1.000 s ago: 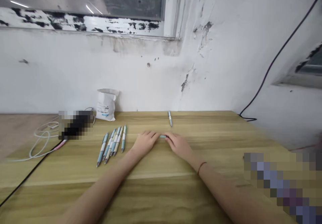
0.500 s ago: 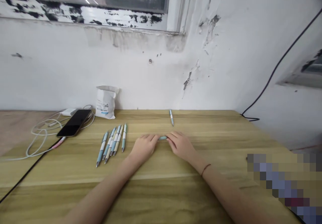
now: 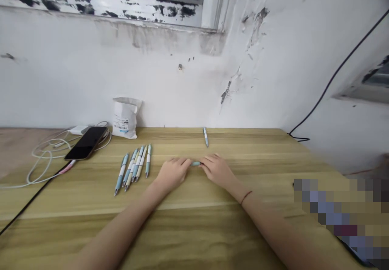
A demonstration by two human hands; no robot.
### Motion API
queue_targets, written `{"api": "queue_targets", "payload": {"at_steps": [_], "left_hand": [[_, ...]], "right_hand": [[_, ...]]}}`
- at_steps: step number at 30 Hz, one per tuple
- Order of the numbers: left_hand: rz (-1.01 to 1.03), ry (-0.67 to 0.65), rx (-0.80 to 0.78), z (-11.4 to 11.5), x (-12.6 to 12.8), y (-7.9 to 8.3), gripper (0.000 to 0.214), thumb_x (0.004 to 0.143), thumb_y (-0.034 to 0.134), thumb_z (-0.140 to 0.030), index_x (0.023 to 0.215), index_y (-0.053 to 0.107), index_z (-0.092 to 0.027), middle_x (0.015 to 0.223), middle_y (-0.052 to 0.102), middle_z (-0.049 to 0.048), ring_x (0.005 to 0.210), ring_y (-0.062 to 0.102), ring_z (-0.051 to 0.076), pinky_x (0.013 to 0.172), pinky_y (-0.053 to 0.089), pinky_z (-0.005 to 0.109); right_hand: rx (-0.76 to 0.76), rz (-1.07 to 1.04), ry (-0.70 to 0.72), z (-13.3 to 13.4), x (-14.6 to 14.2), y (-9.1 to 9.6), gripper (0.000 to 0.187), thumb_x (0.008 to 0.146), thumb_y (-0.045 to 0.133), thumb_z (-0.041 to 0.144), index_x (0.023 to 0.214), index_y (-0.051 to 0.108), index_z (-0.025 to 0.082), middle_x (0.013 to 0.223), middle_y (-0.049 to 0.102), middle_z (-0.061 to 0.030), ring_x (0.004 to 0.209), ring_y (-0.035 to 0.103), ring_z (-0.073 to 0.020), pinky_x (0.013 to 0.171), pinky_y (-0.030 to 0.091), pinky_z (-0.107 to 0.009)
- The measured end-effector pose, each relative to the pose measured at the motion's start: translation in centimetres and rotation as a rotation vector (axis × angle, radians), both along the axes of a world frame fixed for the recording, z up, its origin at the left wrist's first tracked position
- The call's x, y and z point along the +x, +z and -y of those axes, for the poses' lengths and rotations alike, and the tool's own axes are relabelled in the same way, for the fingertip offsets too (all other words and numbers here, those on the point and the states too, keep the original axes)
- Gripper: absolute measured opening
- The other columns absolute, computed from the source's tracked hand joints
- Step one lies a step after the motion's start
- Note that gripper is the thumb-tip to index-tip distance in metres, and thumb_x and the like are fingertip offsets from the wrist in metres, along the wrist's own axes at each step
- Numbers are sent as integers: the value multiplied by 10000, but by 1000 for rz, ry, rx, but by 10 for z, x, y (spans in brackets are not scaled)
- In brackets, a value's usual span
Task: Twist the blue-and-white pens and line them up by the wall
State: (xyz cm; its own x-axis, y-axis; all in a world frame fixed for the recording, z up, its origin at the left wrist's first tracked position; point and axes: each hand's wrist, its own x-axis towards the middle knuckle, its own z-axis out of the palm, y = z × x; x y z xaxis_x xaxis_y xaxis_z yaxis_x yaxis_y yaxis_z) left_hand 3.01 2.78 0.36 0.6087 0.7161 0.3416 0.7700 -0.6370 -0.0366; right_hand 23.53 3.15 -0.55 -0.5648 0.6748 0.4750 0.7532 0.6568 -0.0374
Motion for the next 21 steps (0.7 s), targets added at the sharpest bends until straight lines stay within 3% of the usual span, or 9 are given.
{"api": "queue_targets", "payload": {"at_steps": [5, 10, 14, 18, 21], "left_hand": [[24, -69, 74, 0, 2, 0, 237, 857, 465, -155, 1066, 547, -229, 997, 628, 54, 889, 589, 191, 763, 441, 311], [72, 7, -92, 5, 5, 4, 205, 900, 409, -268, 1035, 557, -224, 875, 648, 31, 774, 611, 179, 650, 444, 276], [105, 37, -141, 3, 1, 6, 277, 932, 332, -344, 1017, 569, -229, 815, 652, 23, 723, 616, 172, 611, 435, 260], [150, -30, -54, -1, -1, 3, 262, 928, 365, -281, 1122, 531, -222, 915, 652, 39, 871, 606, 180, 762, 450, 295], [182, -64, 1, -3, 0, 0, 254, 922, 371, -227, 1126, 519, -201, 1000, 639, 50, 919, 588, 183, 800, 449, 310]], "right_hand": [[-57, 0, -15, 2, 2, -1, 130, 896, 452, 169, 929, 578, 176, 840, 610, -46, 788, 520, -180, 713, 353, -297], [89, 78, -10, -2, 3, -2, 188, 892, 433, 138, 812, 600, 164, 716, 582, -54, 729, 494, -184, 695, 337, -312], [104, 6, 13, -1, 3, 1, 209, 897, 411, 138, 825, 606, 164, 724, 583, -59, 734, 500, -185, 697, 356, -313], [-76, -246, 2, 2, 2, 1, 134, 889, 483, 259, 924, 584, 179, 829, 617, -50, 778, 542, -177, 712, 398, -295], [-239, -350, -21, 2, 0, -3, 209, 906, 443, 311, 814, 588, 192, 719, 605, -22, 674, 549, -162, 634, 405, -277]]}}
